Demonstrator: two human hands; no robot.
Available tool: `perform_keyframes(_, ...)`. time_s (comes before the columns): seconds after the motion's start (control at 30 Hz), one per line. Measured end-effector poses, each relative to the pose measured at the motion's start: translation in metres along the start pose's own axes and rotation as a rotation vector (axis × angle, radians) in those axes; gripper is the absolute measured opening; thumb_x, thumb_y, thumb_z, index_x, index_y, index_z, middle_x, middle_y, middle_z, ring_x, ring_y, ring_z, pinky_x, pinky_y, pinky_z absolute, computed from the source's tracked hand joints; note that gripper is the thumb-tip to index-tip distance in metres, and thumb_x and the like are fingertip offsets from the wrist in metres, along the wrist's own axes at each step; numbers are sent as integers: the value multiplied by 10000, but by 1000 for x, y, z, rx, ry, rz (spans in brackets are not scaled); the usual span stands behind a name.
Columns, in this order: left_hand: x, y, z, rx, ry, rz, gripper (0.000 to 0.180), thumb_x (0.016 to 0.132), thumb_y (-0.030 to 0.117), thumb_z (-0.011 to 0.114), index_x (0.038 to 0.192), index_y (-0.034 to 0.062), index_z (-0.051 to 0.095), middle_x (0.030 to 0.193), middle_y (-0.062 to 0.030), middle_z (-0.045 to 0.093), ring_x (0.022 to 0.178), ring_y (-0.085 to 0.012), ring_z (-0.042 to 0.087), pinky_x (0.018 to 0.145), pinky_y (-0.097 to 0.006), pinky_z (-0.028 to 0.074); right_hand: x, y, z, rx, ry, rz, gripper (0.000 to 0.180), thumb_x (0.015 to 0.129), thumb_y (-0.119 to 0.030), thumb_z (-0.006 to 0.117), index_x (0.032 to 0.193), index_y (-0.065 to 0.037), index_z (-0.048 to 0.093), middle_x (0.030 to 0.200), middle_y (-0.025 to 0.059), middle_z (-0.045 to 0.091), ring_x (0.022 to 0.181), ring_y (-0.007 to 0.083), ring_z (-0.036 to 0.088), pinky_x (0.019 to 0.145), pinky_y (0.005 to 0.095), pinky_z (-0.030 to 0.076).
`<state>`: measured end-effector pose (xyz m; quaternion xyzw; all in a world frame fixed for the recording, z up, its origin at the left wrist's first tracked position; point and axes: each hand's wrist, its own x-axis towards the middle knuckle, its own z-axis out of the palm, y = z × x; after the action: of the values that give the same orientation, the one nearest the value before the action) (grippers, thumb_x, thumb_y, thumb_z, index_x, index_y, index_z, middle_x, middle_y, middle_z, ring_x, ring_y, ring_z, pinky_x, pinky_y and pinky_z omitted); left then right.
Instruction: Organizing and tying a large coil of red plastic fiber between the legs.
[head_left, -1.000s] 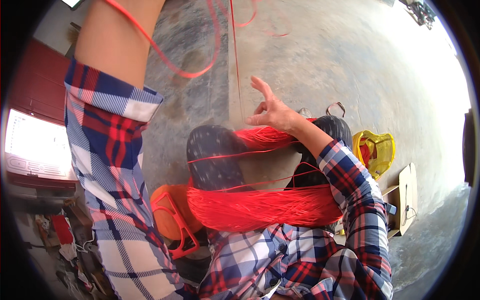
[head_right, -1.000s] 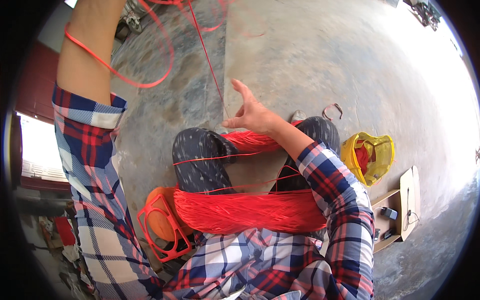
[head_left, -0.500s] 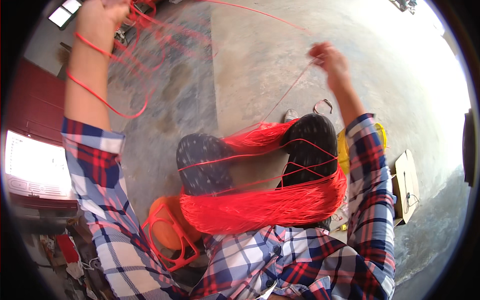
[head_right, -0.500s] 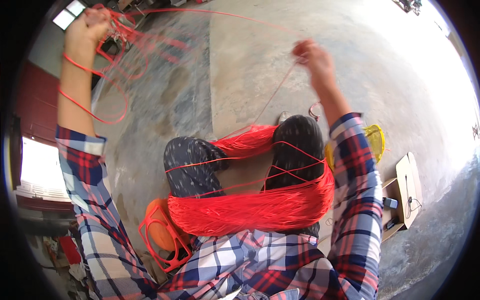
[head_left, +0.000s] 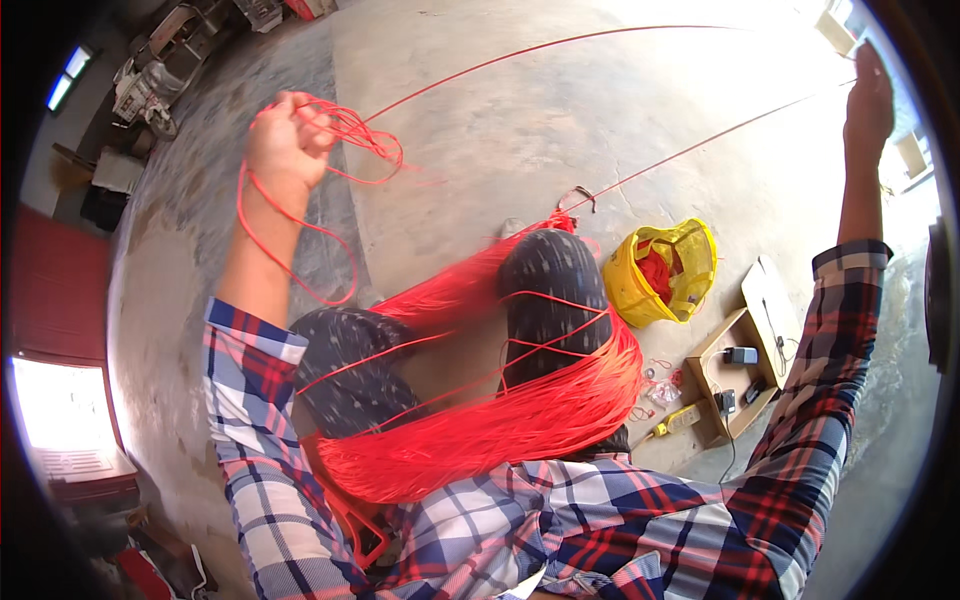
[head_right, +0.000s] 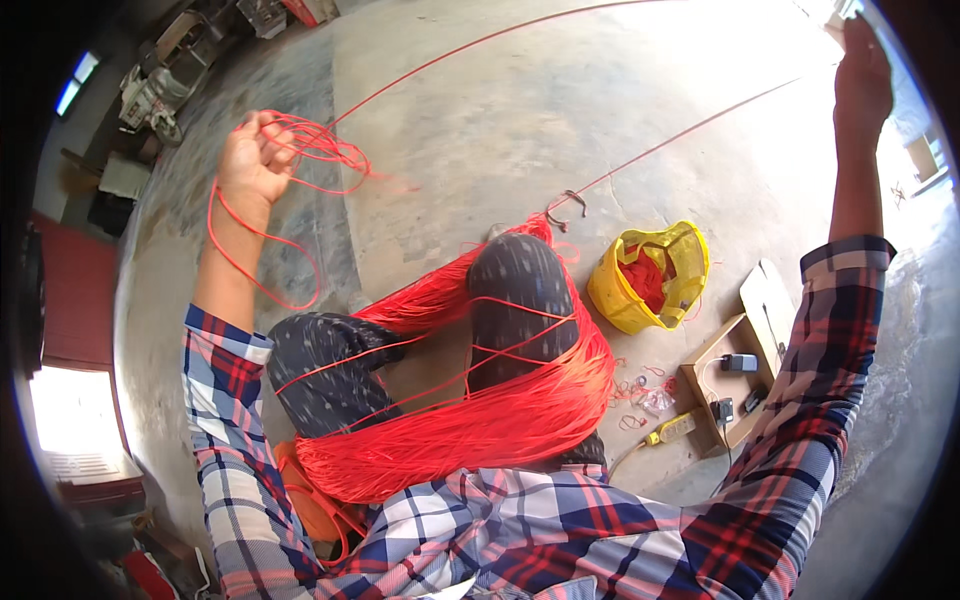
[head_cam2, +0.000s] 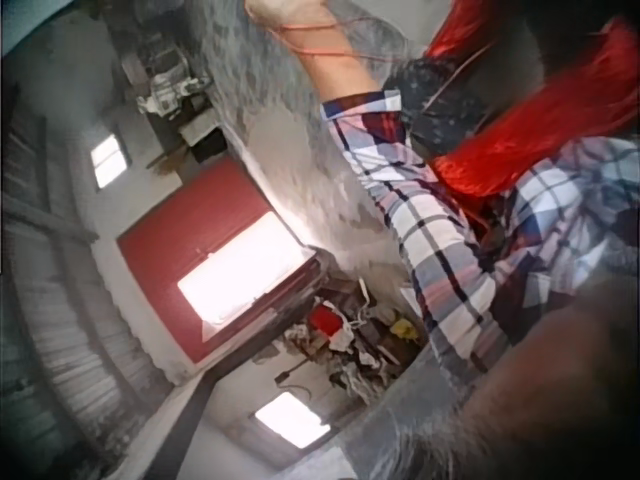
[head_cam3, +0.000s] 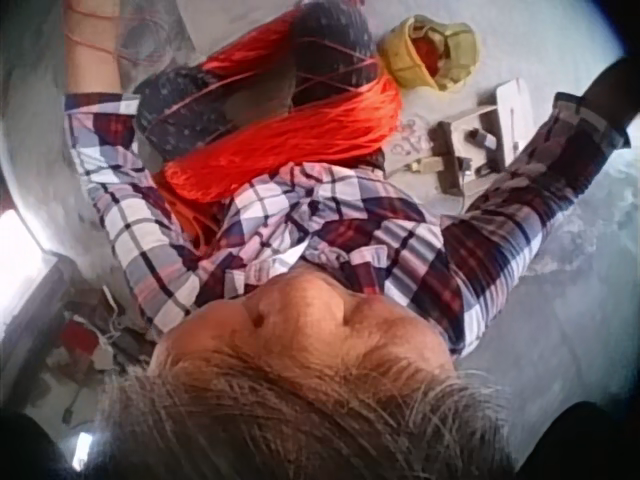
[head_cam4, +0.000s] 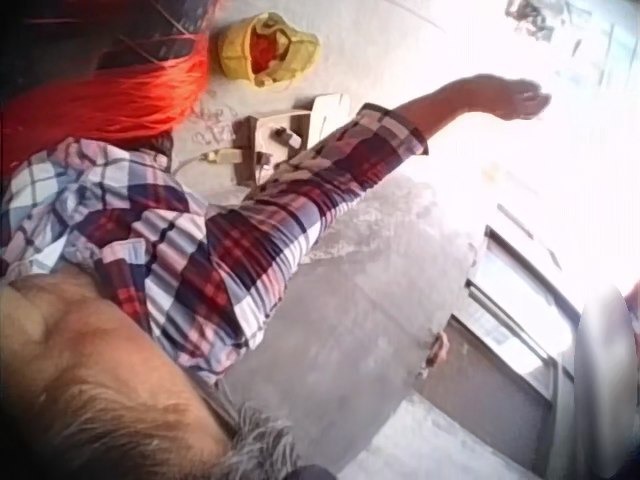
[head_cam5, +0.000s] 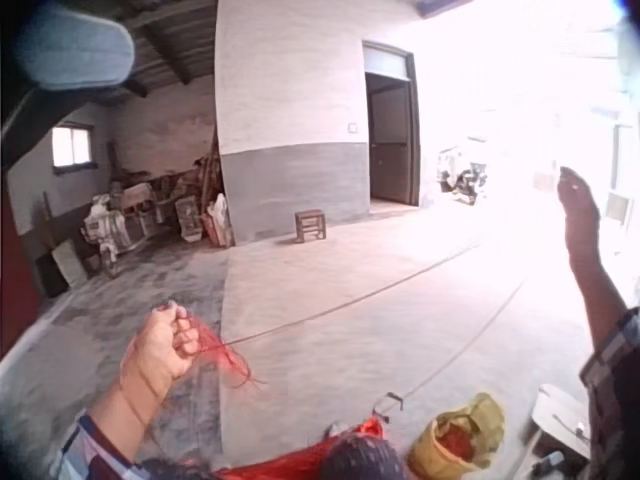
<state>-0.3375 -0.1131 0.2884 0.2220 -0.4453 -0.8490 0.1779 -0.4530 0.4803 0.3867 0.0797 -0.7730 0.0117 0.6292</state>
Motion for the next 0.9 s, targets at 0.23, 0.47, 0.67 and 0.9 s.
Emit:
perform_keyframes(0.23, 80, 36, -141, 185, 248, 249, 168, 945, 212, 419, 824, 104, 465, 622, 24, 358, 456, -101, 311, 374, -261, 227, -175, 26, 26, 163, -525, 499, 540, 918, -473, 508, 1193, -13, 577, 1208, 206, 568, 1163, 342, 507, 1001, 387, 375)
perform_keyframes(0.47, 59, 25, -173, 230, 365, 235, 230, 945, 210, 397, 741, 114, 444, 551, 36, 337, 399, -68, 275, 342, -240, 200, -173, 134, -1, 118, -161, 25, 399, 1008, -282, 365, 777, 3, 521, 684, 180, 476, 633, 346, 469, 615, 398, 406)
perform_keyframes(0.67, 70, 8, -153, 350, 290, 270, 290, 994, 286, 385, 773, 109, 448, 527, 35, 342, 385, -80, 297, 337, -242, 237, -45, 178, -64, 29, -137, 322, 523, 990, -417, 360, 1246, -2, 548, 1256, 176, 564, 1185, 286, 520, 1021, 346, 376)
perform_keyframes(0.9, 74, -26, -168, 453, -94, -126, 343, 937, 247, 501, 610, 205, 405, 462, 82, 288, 331, -61, 272, 304, -237, 217, -30, 28, -52, 425, -455, 411, 525, 984, -452, 370, 1259, -46, 558, 1284, 108, 556, 1276, 200, 426, 1097, 349, 261)
